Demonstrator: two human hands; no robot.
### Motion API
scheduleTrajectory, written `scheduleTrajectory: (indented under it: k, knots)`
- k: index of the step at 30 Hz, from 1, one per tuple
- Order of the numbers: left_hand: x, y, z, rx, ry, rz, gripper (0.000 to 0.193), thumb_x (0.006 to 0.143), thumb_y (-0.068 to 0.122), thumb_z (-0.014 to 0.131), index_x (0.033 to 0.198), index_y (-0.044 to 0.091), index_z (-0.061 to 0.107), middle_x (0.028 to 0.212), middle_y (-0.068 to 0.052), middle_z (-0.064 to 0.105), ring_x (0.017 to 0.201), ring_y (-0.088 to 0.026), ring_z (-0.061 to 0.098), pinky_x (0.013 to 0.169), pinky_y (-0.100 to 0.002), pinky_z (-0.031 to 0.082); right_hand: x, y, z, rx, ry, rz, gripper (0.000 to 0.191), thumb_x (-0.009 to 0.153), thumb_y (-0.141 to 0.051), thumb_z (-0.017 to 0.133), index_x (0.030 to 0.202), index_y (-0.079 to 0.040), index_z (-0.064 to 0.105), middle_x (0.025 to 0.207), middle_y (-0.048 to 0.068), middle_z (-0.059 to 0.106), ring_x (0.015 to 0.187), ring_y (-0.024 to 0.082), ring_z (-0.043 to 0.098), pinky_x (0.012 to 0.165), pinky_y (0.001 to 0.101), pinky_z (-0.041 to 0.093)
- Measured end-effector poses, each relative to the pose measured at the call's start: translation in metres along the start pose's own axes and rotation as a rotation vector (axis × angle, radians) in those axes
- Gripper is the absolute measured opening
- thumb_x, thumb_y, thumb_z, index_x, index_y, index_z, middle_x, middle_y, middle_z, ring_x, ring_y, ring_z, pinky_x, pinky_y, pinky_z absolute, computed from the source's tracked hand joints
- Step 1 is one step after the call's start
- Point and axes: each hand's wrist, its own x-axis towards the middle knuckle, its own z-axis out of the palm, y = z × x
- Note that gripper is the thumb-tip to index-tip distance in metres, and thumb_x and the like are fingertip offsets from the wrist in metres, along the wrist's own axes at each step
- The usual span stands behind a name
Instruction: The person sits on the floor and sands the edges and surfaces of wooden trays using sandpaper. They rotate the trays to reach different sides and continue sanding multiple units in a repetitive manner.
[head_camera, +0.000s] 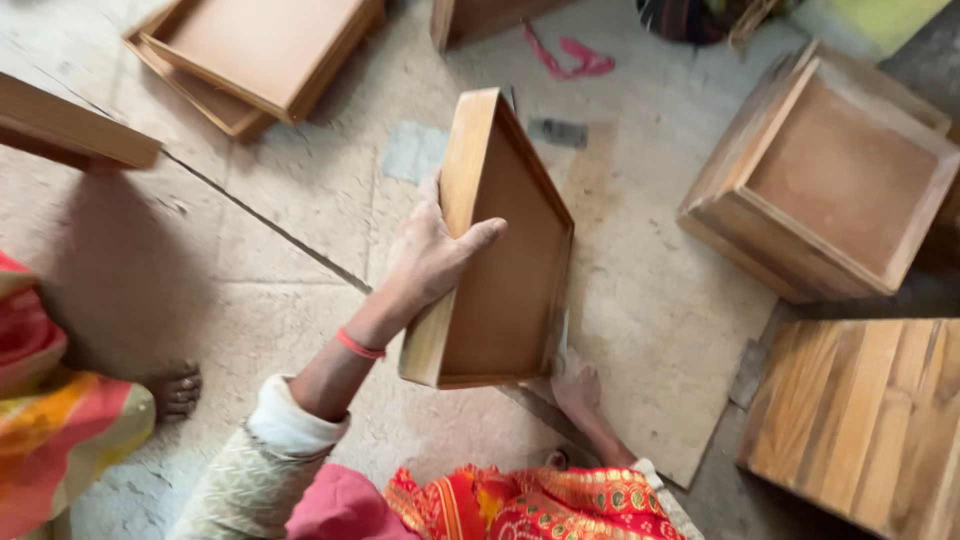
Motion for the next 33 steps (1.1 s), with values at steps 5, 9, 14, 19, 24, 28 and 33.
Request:
scheduleTrajectory:
  k: [5, 9, 14, 19, 24, 28, 33]
  knots:
    - [-0.003, 0.001, -0.001, 0.035, -0.045, -0.044, 0.091, 0.082, 0.037, 0.080, 0.150, -0.001, 0.033, 0.124, -0.022, 0.069, 0.112, -0.032, 0.072, 0.097, -0.040, 0.055, 0.037, 0.006, 0.015, -0.005, -0.037, 0.077, 0.023, 0.100, -0.025, 0.051, 0.104, -0.007, 0.065, 0.102, 0.024, 0.066, 0.091, 0.045, 0.064, 0.079, 0.0590, 0.052]
    - [-0.002, 0.007, 0.000, 0.032, -0.057, -0.049, 0.086, 0.082, 0.036, 0.078, 0.149, 0.001, 0.037, 0.122, -0.020, 0.071, 0.110, -0.031, 0.073, 0.095, -0.040, 0.057, 0.130, -0.006, -0.003, -0.082, -0.005, 0.033, 0.025, 0.099, -0.027, 0.059, 0.094, -0.004, 0.067, 0.102, 0.024, 0.069, 0.097, 0.042, 0.066, 0.083, 0.0538, 0.054]
    - [-0.005, 0.015, 0.001, 0.018, 0.001, 0.105, 0.087, 0.086, 0.033, 0.081, 0.151, -0.004, 0.035, 0.131, -0.025, 0.066, 0.119, -0.033, 0.068, 0.099, -0.042, 0.055, 0.097, 0.000, 0.001, -0.342, -0.136, -0.104, 0.026, 0.085, -0.022, 0.065, 0.102, -0.002, 0.072, 0.111, 0.026, 0.066, 0.106, 0.046, 0.062, 0.088, 0.0573, 0.050]
    - [-0.010, 0.012, -0.001, -0.067, -0.080, -0.104, 0.091, 0.081, 0.037, 0.078, 0.151, -0.001, 0.033, 0.126, -0.020, 0.068, 0.113, -0.028, 0.072, 0.094, -0.038, 0.058, -0.005, 0.021, 0.023, -0.059, -0.087, 0.028, 0.027, 0.089, -0.022, 0.062, 0.102, -0.002, 0.073, 0.109, 0.026, 0.068, 0.104, 0.047, 0.064, 0.087, 0.0573, 0.053]
    - [-0.009, 0.016, 0.002, 0.001, -0.085, -0.099, 0.093, 0.085, 0.035, 0.078, 0.154, -0.003, 0.027, 0.124, -0.023, 0.069, 0.111, -0.029, 0.073, 0.094, -0.038, 0.058, 0.084, 0.015, 0.015, -0.092, -0.060, 0.064, 0.028, 0.092, -0.023, 0.058, 0.102, -0.003, 0.075, 0.106, 0.027, 0.071, 0.101, 0.047, 0.067, 0.086, 0.0573, 0.056]
    - [-0.008, 0.023, 0.002, -0.006, -0.053, -0.016, 0.083, 0.086, 0.034, 0.079, 0.148, -0.004, 0.037, 0.124, -0.023, 0.069, 0.112, -0.031, 0.072, 0.093, -0.039, 0.058, 0.148, -0.010, -0.011, -0.079, -0.141, 0.152, 0.030, 0.095, -0.024, 0.055, 0.103, -0.003, 0.076, 0.103, 0.027, 0.072, 0.099, 0.048, 0.070, 0.085, 0.0573, 0.058]
    - [-0.007, 0.018, -0.002, -0.008, -0.025, -0.066, 0.089, 0.082, 0.035, 0.080, 0.148, -0.004, 0.034, 0.120, -0.023, 0.070, 0.109, -0.030, 0.073, 0.092, -0.040, 0.058, 0.141, -0.018, -0.031, -0.103, -0.157, 0.114, 0.040, 0.092, -0.034, 0.058, 0.102, 0.001, 0.074, 0.107, 0.030, 0.068, 0.099, 0.050, 0.068, 0.083, 0.0583, 0.055]
